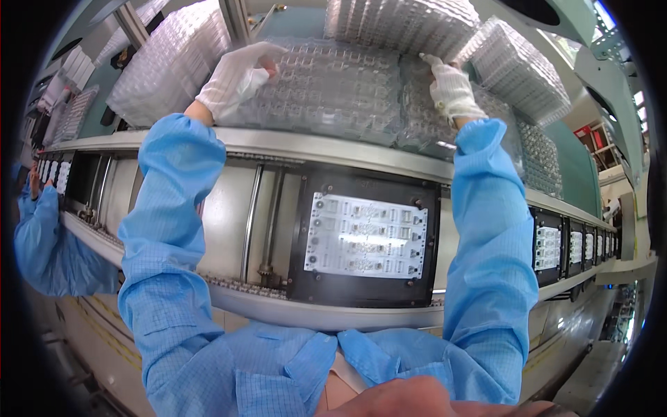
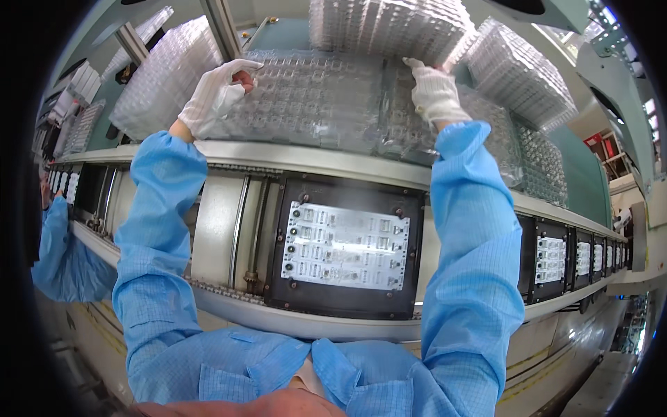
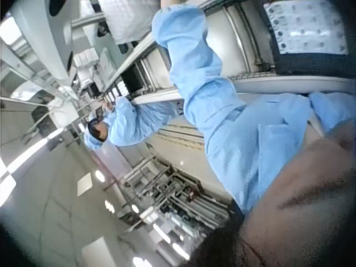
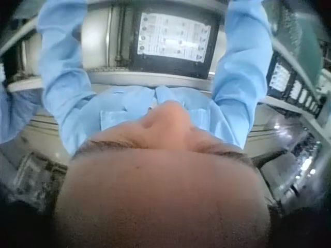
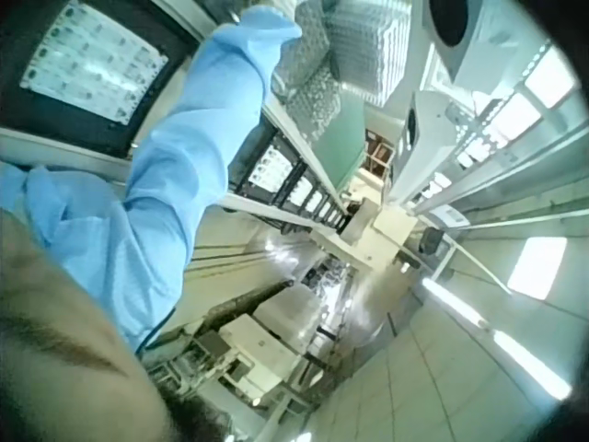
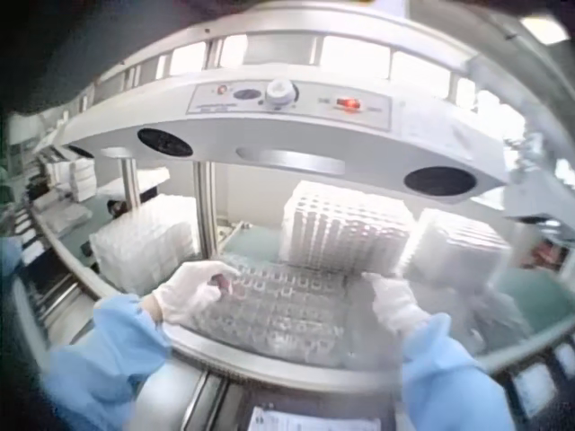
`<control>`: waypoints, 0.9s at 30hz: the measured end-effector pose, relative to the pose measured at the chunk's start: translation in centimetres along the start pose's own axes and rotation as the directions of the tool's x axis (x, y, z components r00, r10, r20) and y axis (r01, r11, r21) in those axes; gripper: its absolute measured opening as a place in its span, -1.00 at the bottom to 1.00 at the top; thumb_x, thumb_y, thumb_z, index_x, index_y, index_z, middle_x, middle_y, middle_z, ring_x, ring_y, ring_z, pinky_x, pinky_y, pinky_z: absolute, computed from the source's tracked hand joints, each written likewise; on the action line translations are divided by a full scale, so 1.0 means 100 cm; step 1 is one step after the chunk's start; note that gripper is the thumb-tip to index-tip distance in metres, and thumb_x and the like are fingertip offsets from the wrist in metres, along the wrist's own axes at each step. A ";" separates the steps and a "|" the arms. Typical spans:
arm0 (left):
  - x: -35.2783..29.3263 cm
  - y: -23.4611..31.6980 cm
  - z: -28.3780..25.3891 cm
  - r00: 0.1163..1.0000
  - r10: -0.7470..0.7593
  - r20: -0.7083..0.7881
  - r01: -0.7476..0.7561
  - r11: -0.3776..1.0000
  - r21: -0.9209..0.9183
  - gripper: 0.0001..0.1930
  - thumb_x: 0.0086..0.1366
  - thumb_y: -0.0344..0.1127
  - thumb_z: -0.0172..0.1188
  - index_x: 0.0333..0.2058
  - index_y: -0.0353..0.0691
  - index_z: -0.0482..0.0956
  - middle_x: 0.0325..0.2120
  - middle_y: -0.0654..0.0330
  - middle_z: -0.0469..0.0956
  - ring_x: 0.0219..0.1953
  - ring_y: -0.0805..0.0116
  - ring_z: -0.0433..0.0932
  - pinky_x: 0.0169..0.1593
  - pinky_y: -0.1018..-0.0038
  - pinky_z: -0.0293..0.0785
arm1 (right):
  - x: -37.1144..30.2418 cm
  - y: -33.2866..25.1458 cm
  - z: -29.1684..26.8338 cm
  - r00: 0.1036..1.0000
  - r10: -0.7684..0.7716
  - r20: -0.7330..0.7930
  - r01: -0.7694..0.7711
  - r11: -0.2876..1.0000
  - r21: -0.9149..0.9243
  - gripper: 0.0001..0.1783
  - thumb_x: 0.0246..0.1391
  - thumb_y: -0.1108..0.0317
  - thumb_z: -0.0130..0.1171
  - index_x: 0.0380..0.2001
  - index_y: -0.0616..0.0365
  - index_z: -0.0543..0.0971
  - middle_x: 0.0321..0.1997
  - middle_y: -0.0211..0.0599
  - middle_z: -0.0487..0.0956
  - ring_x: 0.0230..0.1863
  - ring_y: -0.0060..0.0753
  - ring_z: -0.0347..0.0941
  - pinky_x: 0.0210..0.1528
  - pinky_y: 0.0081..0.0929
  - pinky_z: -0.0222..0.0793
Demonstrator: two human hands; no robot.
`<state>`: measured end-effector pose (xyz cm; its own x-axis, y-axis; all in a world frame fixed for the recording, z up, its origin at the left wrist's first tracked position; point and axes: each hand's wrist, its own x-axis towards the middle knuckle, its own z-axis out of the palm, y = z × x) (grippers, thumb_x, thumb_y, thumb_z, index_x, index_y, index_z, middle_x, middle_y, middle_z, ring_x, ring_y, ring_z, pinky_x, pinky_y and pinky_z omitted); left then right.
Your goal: Placing electronic components onto printed circuit boards using a manual pickup tool on a factory assembly line.
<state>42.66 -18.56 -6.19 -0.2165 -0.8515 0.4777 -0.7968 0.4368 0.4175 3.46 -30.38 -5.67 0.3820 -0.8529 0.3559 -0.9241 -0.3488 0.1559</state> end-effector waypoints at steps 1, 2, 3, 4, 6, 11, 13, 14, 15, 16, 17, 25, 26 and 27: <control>-0.009 0.024 -0.004 0.999 -0.023 0.028 0.026 0.995 -0.096 -0.56 0.14 -0.48 0.06 0.04 -0.18 0.56 -0.39 0.15 0.62 -0.30 0.24 0.61 -0.12 0.38 0.54 | 0.004 -0.006 -0.003 0.990 0.042 0.136 -0.043 0.999 0.001 -0.37 0.14 0.54 -0.06 0.29 -0.14 0.42 0.06 -0.06 0.63 0.12 0.01 0.54 0.22 -0.16 0.39; -0.018 0.048 -0.004 0.997 -0.036 0.062 0.048 0.980 -0.191 -0.57 0.15 -0.53 0.04 0.03 -0.17 0.57 -0.38 0.14 0.63 -0.29 0.19 0.62 -0.13 0.38 0.54 | 0.006 0.006 0.008 0.990 0.053 0.132 -0.050 0.998 -0.024 -0.35 0.11 0.53 -0.04 0.29 -0.15 0.42 0.07 -0.05 0.62 0.11 0.03 0.54 0.23 -0.18 0.39; -0.033 0.066 0.000 0.996 -0.034 0.085 0.055 0.968 -0.246 -0.55 0.15 -0.57 0.04 0.04 -0.16 0.57 -0.38 0.15 0.61 -0.29 0.22 0.61 -0.13 0.41 0.53 | 0.009 0.016 0.015 0.997 -0.002 0.080 0.001 1.000 0.010 -0.34 0.07 0.51 -0.01 0.28 -0.19 0.43 0.07 0.04 0.60 0.12 0.12 0.51 0.22 -0.16 0.41; -0.049 0.080 0.002 0.994 -0.037 0.105 0.067 0.953 -0.296 -0.53 0.15 -0.60 0.03 0.05 -0.16 0.57 -0.38 0.17 0.60 -0.28 0.25 0.60 -0.13 0.44 0.52 | 0.012 0.022 0.018 0.998 -0.058 0.021 0.057 0.997 0.046 -0.32 0.03 0.49 0.01 0.27 -0.24 0.43 0.08 0.12 0.58 0.13 0.21 0.48 0.21 -0.13 0.42; -0.086 0.096 0.014 0.984 0.172 0.047 -0.159 0.968 -0.194 -0.60 0.16 -0.57 0.16 -0.01 -0.13 0.62 -0.40 0.16 0.60 -0.34 0.23 0.57 -0.16 0.41 0.52 | 0.020 0.021 0.021 0.997 -0.050 -0.062 0.052 0.998 0.037 -0.33 0.03 0.47 0.03 0.26 -0.24 0.45 0.07 0.11 0.58 0.12 0.19 0.48 0.20 -0.12 0.42; -0.133 0.147 0.039 0.960 0.208 0.190 -0.185 0.974 -0.131 -0.69 0.13 -0.40 0.29 -0.11 -0.08 0.63 -0.45 0.16 0.58 -0.25 0.17 0.58 -0.14 0.31 0.52 | 0.005 0.018 0.015 0.952 -0.107 -0.288 0.152 0.978 0.140 -0.44 -0.01 0.52 0.03 0.11 -0.09 0.56 -0.28 -0.10 0.65 -0.14 0.00 0.57 -0.01 -0.15 0.49; -0.143 0.151 0.052 0.950 0.245 0.195 -0.226 0.968 -0.112 -0.70 0.13 -0.40 0.28 -0.12 -0.09 0.63 -0.45 0.16 0.57 -0.25 0.17 0.58 -0.14 0.30 0.51 | -0.020 -0.007 -0.005 0.922 -0.080 -0.379 0.204 0.932 0.300 -0.51 -0.03 0.58 -0.01 -0.02 0.01 0.64 -0.38 -0.07 0.64 -0.29 0.00 0.59 -0.16 -0.13 0.50; -0.147 0.152 0.056 0.942 0.278 0.190 -0.264 0.960 -0.096 -0.71 0.14 -0.40 0.27 -0.12 -0.10 0.63 -0.45 0.16 0.57 -0.26 0.16 0.58 -0.14 0.29 0.51 | -0.035 -0.020 -0.013 0.936 -0.111 -0.334 0.223 0.921 0.318 -0.48 0.05 0.53 0.04 0.09 -0.09 0.57 -0.33 -0.12 0.66 -0.18 -0.02 0.60 -0.07 -0.13 0.52; -0.148 0.156 0.055 0.930 0.268 0.253 -0.246 0.962 -0.114 -0.73 0.13 -0.40 0.27 -0.14 -0.11 0.62 -0.45 0.17 0.57 -0.26 0.16 0.59 -0.13 0.28 0.50 | -0.053 -0.029 -0.022 0.948 -0.139 -0.287 0.236 0.912 0.336 -0.44 0.12 0.48 0.08 0.21 -0.19 0.51 -0.28 -0.18 0.68 -0.08 -0.05 0.60 0.02 -0.14 0.53; -0.151 0.158 0.056 0.929 0.267 0.257 -0.247 0.963 -0.108 -0.73 0.13 -0.40 0.27 -0.14 -0.11 0.62 -0.45 0.17 0.57 -0.26 0.16 0.59 -0.13 0.28 0.50 | -0.071 -0.044 -0.031 0.942 -0.175 -0.287 0.265 0.913 0.312 -0.44 0.13 0.51 0.10 0.20 -0.17 0.53 -0.32 -0.24 0.67 -0.11 -0.12 0.60 -0.01 -0.18 0.52; -0.153 0.159 0.058 0.915 0.285 0.287 -0.268 0.958 -0.099 -0.73 0.13 -0.41 0.27 -0.14 -0.12 0.62 -0.45 0.17 0.57 -0.28 0.16 0.59 -0.13 0.28 0.50 | -0.090 -0.053 -0.040 0.937 -0.205 -0.283 0.286 0.915 0.283 -0.45 0.13 0.54 0.11 0.19 -0.15 0.54 -0.36 -0.31 0.66 -0.15 -0.19 0.59 -0.05 -0.22 0.51; -0.159 0.160 0.075 0.884 0.357 0.300 -0.364 0.931 -0.035 -0.69 0.11 -0.42 0.26 -0.11 -0.14 0.58 -0.46 0.17 0.56 -0.34 0.14 0.58 -0.17 0.29 0.46 | -0.197 -0.057 -0.044 0.876 -0.330 -0.351 0.446 0.832 0.331 -0.44 -0.06 0.62 0.21 0.09 0.06 0.59 -0.37 -0.41 0.59 -0.18 -0.25 0.48 -0.05 -0.30 0.38; -0.157 0.162 0.073 0.868 0.355 0.347 -0.386 0.922 0.022 -0.70 0.12 -0.42 0.25 -0.12 -0.13 0.58 -0.46 0.17 0.56 -0.34 0.13 0.58 -0.17 0.28 0.46 | -0.204 -0.054 -0.042 0.896 -0.307 -0.321 0.420 0.820 0.389 -0.43 -0.09 0.63 0.22 0.08 0.07 0.58 -0.36 -0.41 0.58 -0.17 -0.24 0.49 -0.05 -0.29 0.38; -0.157 0.164 0.072 0.851 0.350 0.392 -0.409 0.909 0.077 -0.70 0.12 -0.41 0.25 -0.12 -0.13 0.58 -0.46 0.17 0.56 -0.34 0.13 0.58 -0.17 0.26 0.46 | -0.209 -0.052 -0.040 0.893 -0.300 -0.334 0.426 0.803 0.418 -0.39 -0.14 0.64 0.22 0.08 0.06 0.58 -0.36 -0.37 0.57 -0.20 -0.24 0.49 -0.08 -0.31 0.39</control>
<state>28.95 -0.16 -12.41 -0.6838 -0.6857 0.2495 -0.6796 0.7230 0.1245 0.29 -9.16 -10.21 0.6218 -0.5275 0.5788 -0.5826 -0.8055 -0.1082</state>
